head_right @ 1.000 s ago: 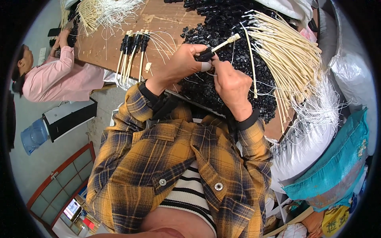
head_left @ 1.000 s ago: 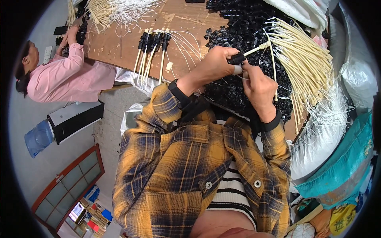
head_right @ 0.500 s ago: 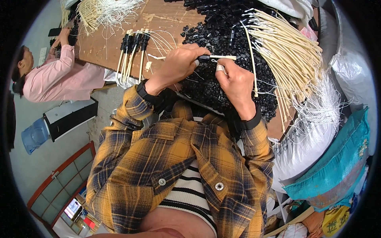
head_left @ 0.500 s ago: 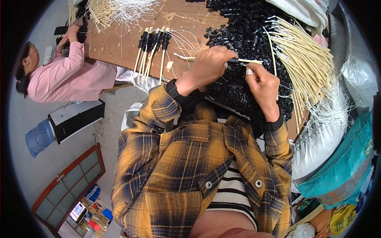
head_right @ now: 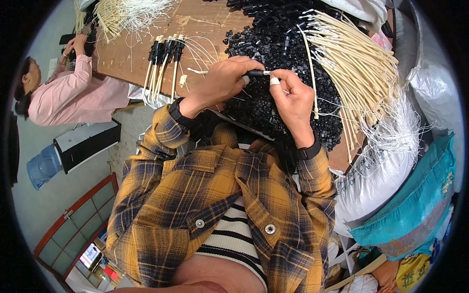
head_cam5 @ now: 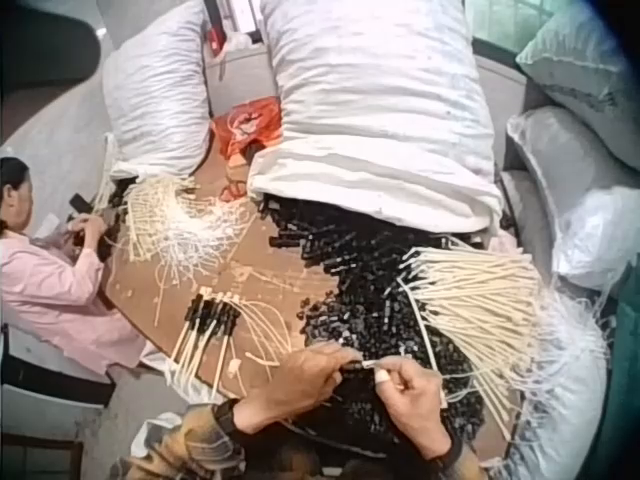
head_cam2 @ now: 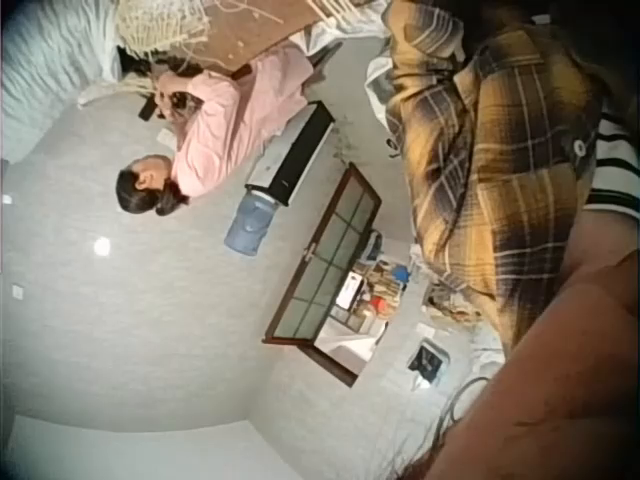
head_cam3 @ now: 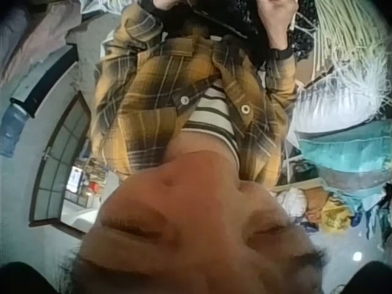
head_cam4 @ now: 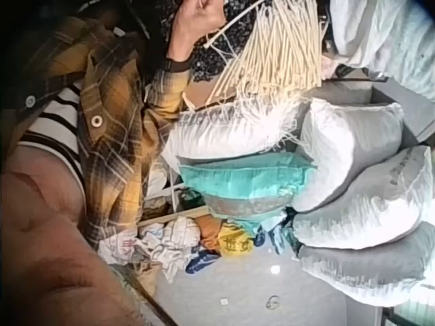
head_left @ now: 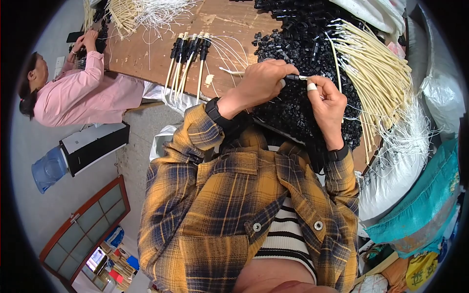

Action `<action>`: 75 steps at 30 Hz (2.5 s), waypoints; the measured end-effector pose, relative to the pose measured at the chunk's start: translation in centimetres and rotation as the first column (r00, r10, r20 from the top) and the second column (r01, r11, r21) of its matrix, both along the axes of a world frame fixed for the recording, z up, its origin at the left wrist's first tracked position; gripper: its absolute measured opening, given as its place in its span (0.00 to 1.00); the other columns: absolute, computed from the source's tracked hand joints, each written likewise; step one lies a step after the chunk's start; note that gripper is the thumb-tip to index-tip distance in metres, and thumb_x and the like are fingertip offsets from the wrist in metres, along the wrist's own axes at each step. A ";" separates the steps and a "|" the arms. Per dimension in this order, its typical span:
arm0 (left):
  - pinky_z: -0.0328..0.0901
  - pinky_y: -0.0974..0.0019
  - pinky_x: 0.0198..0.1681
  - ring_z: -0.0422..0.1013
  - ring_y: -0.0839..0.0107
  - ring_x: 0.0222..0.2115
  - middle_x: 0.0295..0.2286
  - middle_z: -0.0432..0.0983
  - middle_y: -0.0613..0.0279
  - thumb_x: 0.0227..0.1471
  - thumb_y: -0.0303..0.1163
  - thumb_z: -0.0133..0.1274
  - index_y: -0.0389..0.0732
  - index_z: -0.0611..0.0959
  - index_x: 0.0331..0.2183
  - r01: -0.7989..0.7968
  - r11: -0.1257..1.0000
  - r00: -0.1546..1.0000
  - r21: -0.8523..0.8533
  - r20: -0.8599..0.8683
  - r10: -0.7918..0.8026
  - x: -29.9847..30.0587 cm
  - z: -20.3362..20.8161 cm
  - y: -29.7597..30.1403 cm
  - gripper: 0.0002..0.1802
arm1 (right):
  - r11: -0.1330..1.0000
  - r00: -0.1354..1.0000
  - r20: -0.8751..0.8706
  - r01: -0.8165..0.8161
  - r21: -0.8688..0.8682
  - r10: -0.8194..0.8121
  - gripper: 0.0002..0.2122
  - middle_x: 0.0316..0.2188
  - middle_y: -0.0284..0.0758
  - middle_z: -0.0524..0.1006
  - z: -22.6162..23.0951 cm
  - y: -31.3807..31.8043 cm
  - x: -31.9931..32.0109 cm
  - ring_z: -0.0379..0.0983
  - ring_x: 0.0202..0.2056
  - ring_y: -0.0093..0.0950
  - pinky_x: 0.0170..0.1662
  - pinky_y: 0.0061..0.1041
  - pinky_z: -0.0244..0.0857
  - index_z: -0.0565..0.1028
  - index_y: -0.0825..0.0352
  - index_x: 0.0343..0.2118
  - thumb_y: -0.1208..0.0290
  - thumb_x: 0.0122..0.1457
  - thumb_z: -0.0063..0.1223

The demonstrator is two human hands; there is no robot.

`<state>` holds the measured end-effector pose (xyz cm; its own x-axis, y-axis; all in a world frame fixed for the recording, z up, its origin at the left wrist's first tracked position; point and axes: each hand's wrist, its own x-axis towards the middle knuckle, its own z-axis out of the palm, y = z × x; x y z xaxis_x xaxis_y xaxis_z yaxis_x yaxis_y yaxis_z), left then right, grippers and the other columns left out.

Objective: The person assembles components by hand, picking up a black plastic piece and a white corded stick, threading the cord through the plastic piece, and sliding it into place.

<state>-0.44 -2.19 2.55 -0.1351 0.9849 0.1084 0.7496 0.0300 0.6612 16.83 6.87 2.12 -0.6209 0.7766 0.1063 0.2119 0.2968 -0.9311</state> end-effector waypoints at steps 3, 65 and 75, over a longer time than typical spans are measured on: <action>0.68 0.57 0.39 0.72 0.56 0.39 0.34 0.75 0.59 0.42 0.21 0.54 0.44 0.78 0.43 0.015 1.000 1.000 -0.010 0.018 -0.015 0.1 0.0 0.1 0.22 | 0.993 0.999 -0.037 0.000 -0.117 -0.004 0.04 0.18 0.17 0.64 0.0 0.0 0.0 0.53 0.21 0.08 0.23 0.11 0.48 0.78 0.69 0.34 0.78 0.57 0.55; 0.65 0.79 0.32 0.71 0.82 0.29 0.29 0.76 0.68 0.40 0.13 0.55 0.36 0.84 0.32 -0.285 0.954 0.774 0.094 0.610 0.171 1.7 -1.5 1.3 0.13 | 0.987 0.977 0.175 0.101 0.121 -0.121 0.03 0.15 0.25 0.67 -2.0 -0.1 -0.5 0.59 0.18 0.12 0.21 0.16 0.53 0.78 0.67 0.33 0.75 0.56 0.56; 0.63 0.82 0.29 0.68 0.87 0.26 0.28 0.75 0.72 0.45 0.16 0.55 0.36 0.82 0.29 -0.246 0.960 0.648 -0.135 0.714 0.267 2.2 -0.9 1.5 0.06 | 0.859 0.994 0.019 0.083 0.506 -0.108 0.06 0.22 0.36 0.76 -1.9 -0.9 -1.5 0.73 0.20 0.31 0.23 0.26 0.65 0.77 0.64 0.35 0.77 0.53 0.58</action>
